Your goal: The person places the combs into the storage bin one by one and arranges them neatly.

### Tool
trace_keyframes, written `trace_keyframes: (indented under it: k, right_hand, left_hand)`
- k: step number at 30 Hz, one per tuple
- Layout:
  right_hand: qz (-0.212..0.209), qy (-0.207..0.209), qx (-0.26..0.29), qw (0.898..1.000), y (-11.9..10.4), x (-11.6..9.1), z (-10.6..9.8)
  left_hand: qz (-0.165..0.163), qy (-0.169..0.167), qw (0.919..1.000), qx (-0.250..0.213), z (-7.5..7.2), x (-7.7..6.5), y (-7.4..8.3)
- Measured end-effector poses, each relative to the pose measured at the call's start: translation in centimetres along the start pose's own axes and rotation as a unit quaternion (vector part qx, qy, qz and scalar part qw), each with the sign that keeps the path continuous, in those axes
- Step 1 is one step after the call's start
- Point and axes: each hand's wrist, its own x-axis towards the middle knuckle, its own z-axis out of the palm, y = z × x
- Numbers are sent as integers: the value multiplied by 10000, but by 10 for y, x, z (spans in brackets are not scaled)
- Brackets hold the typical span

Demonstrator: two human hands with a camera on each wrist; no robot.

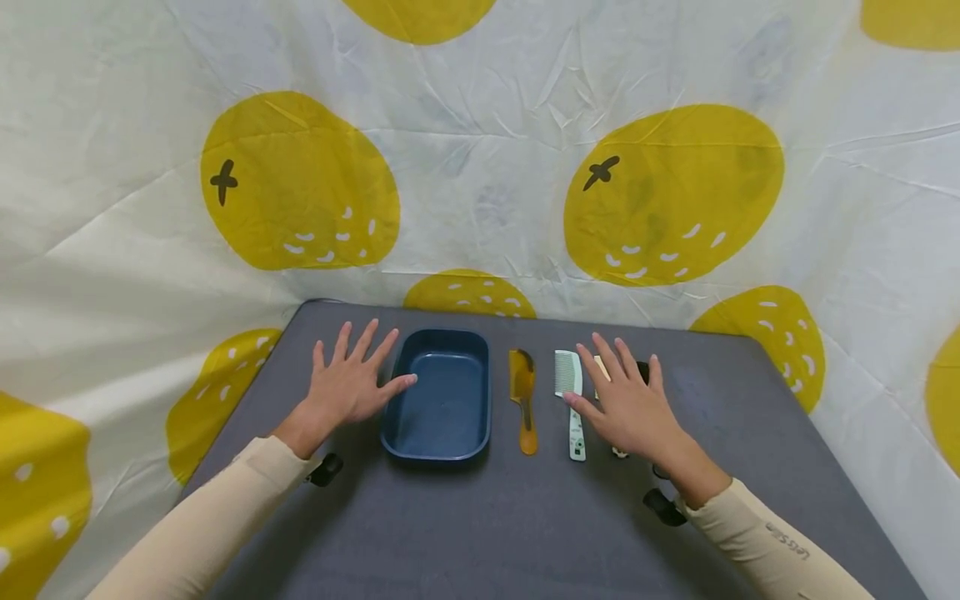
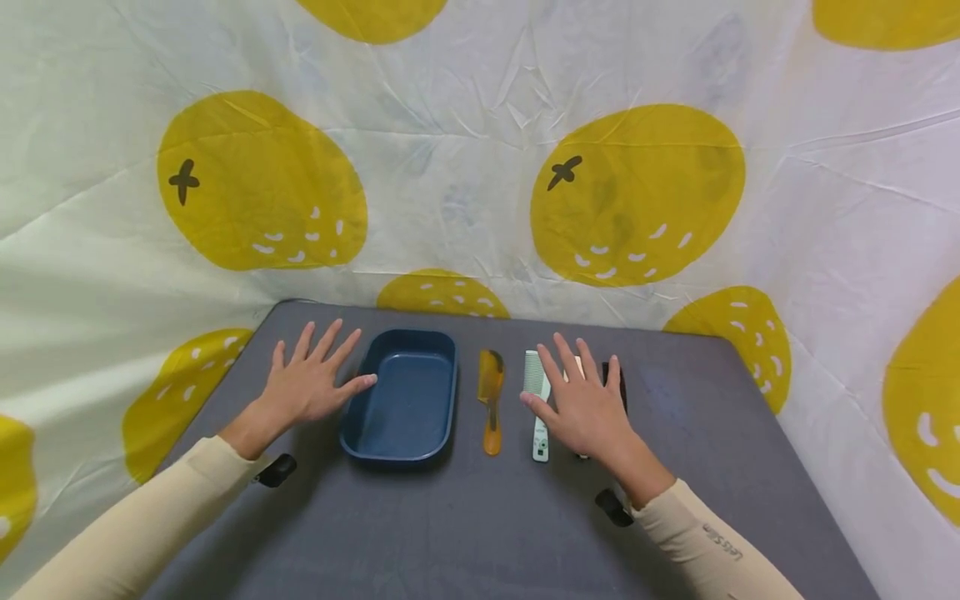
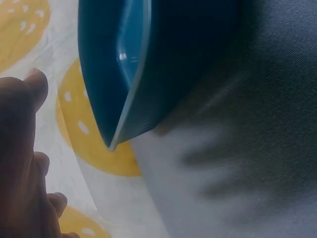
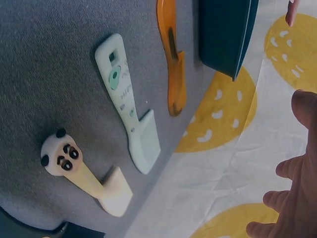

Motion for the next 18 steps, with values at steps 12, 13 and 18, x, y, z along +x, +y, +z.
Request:
trace_keyframes:
  k: [12,13,18]
  right_hand:
    - [-7,-97,86,9999,-2,3,6]
    - [-23,-96,90,9999,-2,3,7]
    - [-52,-120,143,9998,0,6,7]
  left_hand:
    - [-156,-189,9996,-145,9,0,-6]
    - [-174,-198,9995,-149,10,1,-6]
    - [-218,-271,9993,-163,11,2,-7]
